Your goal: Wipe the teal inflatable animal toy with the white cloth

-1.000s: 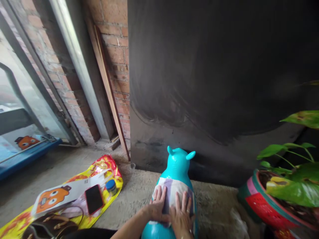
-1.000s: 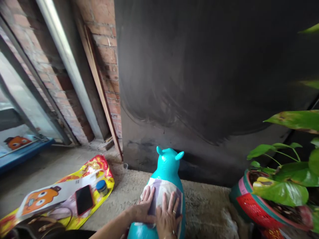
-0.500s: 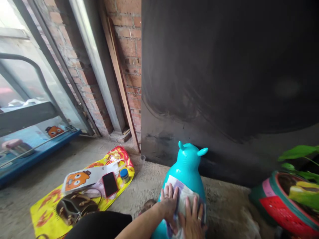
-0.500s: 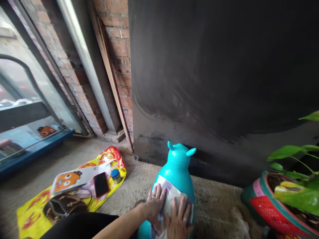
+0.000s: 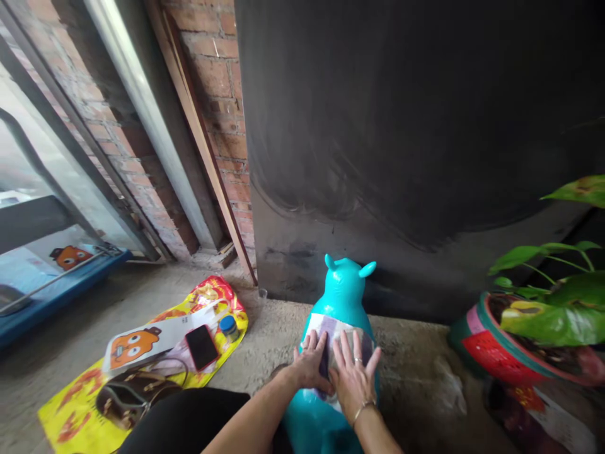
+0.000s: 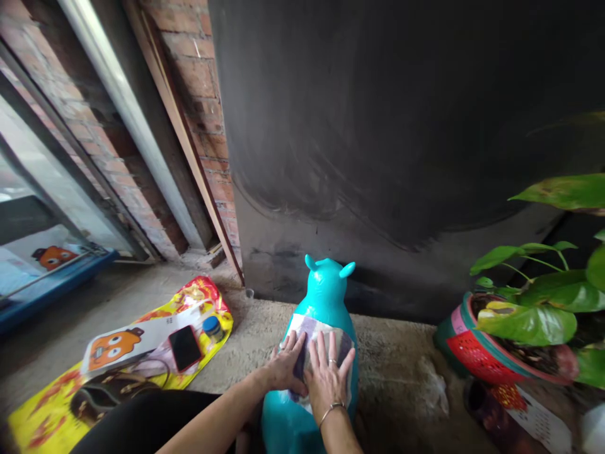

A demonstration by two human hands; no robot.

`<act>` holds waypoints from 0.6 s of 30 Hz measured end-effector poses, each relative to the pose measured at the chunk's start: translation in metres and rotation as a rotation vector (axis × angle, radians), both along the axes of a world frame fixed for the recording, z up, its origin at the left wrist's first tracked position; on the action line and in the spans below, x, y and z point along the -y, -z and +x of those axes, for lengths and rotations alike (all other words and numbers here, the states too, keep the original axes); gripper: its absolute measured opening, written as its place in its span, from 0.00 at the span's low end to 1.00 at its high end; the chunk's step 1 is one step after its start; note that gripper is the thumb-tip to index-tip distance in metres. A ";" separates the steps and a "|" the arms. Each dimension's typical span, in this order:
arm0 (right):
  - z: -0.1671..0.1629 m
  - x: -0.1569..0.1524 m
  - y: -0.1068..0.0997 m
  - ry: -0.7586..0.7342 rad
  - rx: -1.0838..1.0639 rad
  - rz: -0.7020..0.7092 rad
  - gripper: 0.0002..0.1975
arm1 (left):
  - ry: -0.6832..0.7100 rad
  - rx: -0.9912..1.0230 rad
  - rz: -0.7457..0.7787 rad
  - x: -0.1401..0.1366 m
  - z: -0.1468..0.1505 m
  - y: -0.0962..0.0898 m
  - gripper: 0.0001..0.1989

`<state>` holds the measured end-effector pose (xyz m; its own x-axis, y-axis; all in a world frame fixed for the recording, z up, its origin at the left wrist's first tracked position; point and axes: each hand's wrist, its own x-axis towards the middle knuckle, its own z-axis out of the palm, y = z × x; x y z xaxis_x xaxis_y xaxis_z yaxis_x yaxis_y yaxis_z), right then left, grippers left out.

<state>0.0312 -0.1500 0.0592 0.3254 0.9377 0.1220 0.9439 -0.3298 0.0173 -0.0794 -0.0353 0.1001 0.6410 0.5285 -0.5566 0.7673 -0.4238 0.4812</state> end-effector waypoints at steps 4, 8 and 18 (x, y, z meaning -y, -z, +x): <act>0.005 0.014 -0.034 -0.205 0.050 0.056 0.29 | -0.086 0.061 -0.003 0.011 -0.016 0.001 0.64; 0.009 0.025 -0.068 -0.182 0.064 0.071 0.31 | -0.103 0.080 0.014 0.016 -0.018 -0.002 0.63; -0.019 0.042 0.055 0.143 -0.039 0.121 0.27 | 0.009 0.148 -0.002 0.019 -0.019 0.014 0.70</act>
